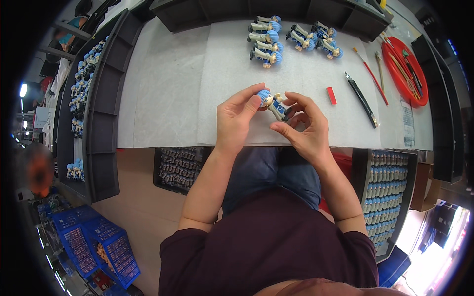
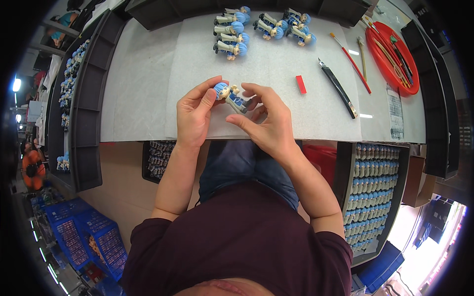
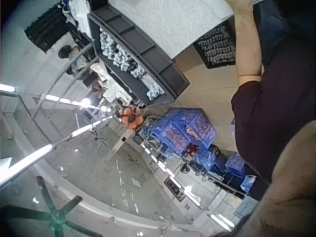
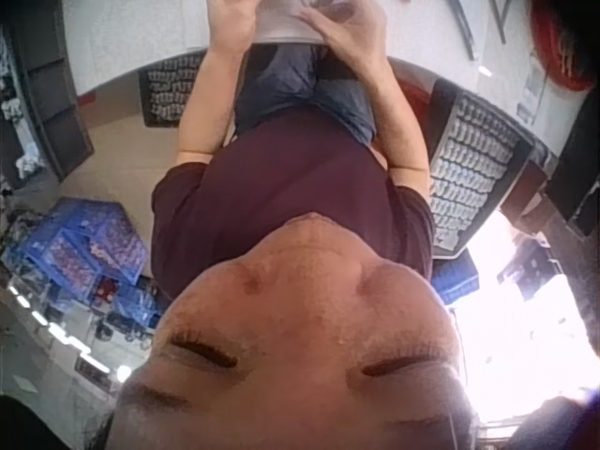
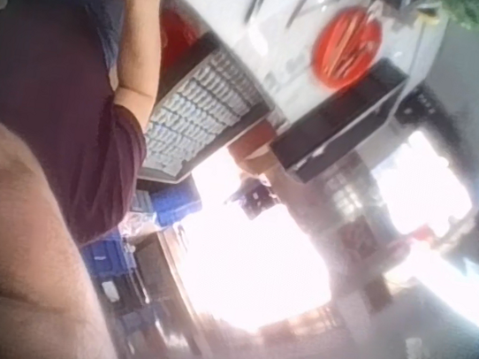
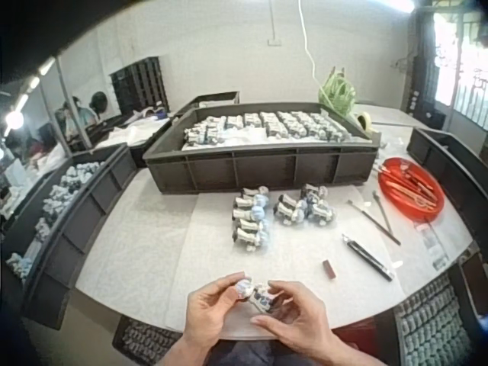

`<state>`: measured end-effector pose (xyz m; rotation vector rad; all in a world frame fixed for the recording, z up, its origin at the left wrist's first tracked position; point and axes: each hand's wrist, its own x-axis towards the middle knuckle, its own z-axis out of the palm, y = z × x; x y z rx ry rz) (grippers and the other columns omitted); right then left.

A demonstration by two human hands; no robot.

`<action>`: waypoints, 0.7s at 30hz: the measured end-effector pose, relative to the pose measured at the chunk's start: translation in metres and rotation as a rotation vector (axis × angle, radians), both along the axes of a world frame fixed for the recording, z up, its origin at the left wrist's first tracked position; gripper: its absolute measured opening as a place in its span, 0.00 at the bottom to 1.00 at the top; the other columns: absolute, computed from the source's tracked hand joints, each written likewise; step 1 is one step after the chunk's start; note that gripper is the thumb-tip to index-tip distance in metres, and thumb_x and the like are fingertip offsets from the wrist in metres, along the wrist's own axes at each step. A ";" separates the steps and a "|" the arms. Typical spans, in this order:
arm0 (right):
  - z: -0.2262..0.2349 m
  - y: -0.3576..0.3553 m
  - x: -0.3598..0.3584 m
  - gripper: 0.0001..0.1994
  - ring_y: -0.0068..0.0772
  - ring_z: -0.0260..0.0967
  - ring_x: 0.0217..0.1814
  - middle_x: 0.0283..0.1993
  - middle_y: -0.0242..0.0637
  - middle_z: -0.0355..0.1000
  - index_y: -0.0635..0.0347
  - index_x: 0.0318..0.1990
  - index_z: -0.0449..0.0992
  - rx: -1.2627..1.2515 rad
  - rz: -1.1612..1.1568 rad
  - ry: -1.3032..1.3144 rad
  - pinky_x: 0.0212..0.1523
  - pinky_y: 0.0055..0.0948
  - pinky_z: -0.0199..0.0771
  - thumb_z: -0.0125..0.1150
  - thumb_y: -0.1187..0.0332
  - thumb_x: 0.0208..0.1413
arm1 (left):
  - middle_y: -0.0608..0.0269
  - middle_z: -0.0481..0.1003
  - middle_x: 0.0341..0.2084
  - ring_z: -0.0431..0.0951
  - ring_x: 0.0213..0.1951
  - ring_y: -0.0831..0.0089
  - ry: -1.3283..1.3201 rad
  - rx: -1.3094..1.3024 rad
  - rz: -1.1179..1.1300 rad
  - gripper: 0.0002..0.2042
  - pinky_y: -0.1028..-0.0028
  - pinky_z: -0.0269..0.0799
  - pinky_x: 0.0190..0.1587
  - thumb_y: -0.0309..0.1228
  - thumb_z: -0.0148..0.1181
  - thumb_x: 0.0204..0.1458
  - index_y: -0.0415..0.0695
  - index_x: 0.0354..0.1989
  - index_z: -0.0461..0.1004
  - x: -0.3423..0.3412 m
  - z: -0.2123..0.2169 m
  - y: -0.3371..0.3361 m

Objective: The person assembles small blue and white figurines by hand, attaching heads to bodies and placing them into a tray. They also use a red tool to clean or adjust parts of the figurines.

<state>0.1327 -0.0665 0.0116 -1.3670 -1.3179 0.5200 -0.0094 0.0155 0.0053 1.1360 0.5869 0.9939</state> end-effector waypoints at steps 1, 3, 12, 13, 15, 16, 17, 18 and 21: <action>0.001 0.000 0.000 0.27 0.19 0.67 0.31 0.40 0.39 0.72 0.63 0.52 0.67 -0.019 0.004 0.043 0.28 0.18 0.70 0.70 0.71 0.43 | 0.54 0.75 0.42 0.74 0.42 0.74 -0.008 0.003 -0.007 0.13 0.74 0.70 0.45 0.27 0.52 0.57 0.35 0.49 0.70 0.000 0.000 0.000; 0.002 0.000 -0.002 0.26 0.20 0.67 0.31 0.41 0.39 0.72 0.63 0.52 0.67 -0.059 0.014 0.127 0.28 0.19 0.70 0.69 0.71 0.43 | 0.53 0.74 0.43 0.74 0.43 0.72 -0.025 0.009 -0.019 0.13 0.73 0.71 0.47 0.26 0.50 0.57 0.35 0.49 0.70 0.000 0.001 0.000; -0.004 0.001 -0.002 0.22 0.22 0.67 0.33 0.42 0.40 0.72 0.63 0.53 0.65 -0.056 0.018 0.096 0.32 0.20 0.69 0.61 0.76 0.49 | 0.54 0.73 0.45 0.73 0.44 0.74 -0.015 0.006 -0.024 0.13 0.74 0.70 0.47 0.23 0.49 0.57 0.36 0.50 0.69 0.002 0.003 -0.002; -0.004 0.001 -0.002 0.21 0.21 0.67 0.33 0.42 0.40 0.72 0.64 0.53 0.65 -0.062 0.019 0.112 0.32 0.20 0.69 0.61 0.76 0.50 | 0.55 0.73 0.45 0.73 0.43 0.74 -0.006 0.020 -0.037 0.13 0.74 0.70 0.47 0.23 0.49 0.57 0.36 0.50 0.69 0.001 0.003 -0.002; -0.004 0.001 -0.001 0.21 0.21 0.67 0.34 0.42 0.40 0.72 0.64 0.53 0.65 -0.075 0.020 0.145 0.33 0.20 0.69 0.60 0.77 0.50 | 0.55 0.73 0.44 0.73 0.43 0.75 0.011 0.047 -0.064 0.13 0.75 0.70 0.46 0.23 0.49 0.57 0.36 0.50 0.70 0.001 0.005 -0.003; -0.004 0.001 -0.001 0.21 0.21 0.67 0.34 0.42 0.40 0.72 0.64 0.53 0.65 -0.074 0.021 0.161 0.33 0.20 0.69 0.59 0.77 0.51 | 0.56 0.73 0.44 0.73 0.43 0.76 0.011 0.050 -0.064 0.13 0.76 0.70 0.46 0.23 0.50 0.56 0.36 0.50 0.70 0.001 0.005 -0.003; -0.005 0.001 -0.001 0.20 0.21 0.67 0.34 0.42 0.40 0.72 0.64 0.53 0.65 -0.072 0.023 0.177 0.33 0.20 0.69 0.59 0.76 0.51 | 0.58 0.73 0.43 0.73 0.42 0.77 0.010 0.054 -0.064 0.13 0.76 0.70 0.46 0.23 0.50 0.56 0.36 0.50 0.70 0.001 0.006 -0.004; -0.006 0.002 -0.001 0.20 0.21 0.67 0.34 0.42 0.40 0.72 0.64 0.53 0.65 -0.071 0.025 0.194 0.33 0.20 0.69 0.59 0.76 0.51 | 0.59 0.73 0.43 0.72 0.42 0.78 0.010 0.058 -0.063 0.13 0.77 0.70 0.45 0.22 0.51 0.56 0.35 0.50 0.70 0.001 0.006 -0.004; -0.006 0.003 -0.002 0.21 0.21 0.67 0.33 0.43 0.41 0.71 0.64 0.53 0.65 -0.071 0.022 0.283 0.32 0.19 0.69 0.61 0.75 0.51 | 0.59 0.74 0.41 0.73 0.40 0.77 0.018 0.026 -0.028 0.13 0.77 0.70 0.44 0.24 0.51 0.56 0.35 0.50 0.70 0.002 0.004 -0.003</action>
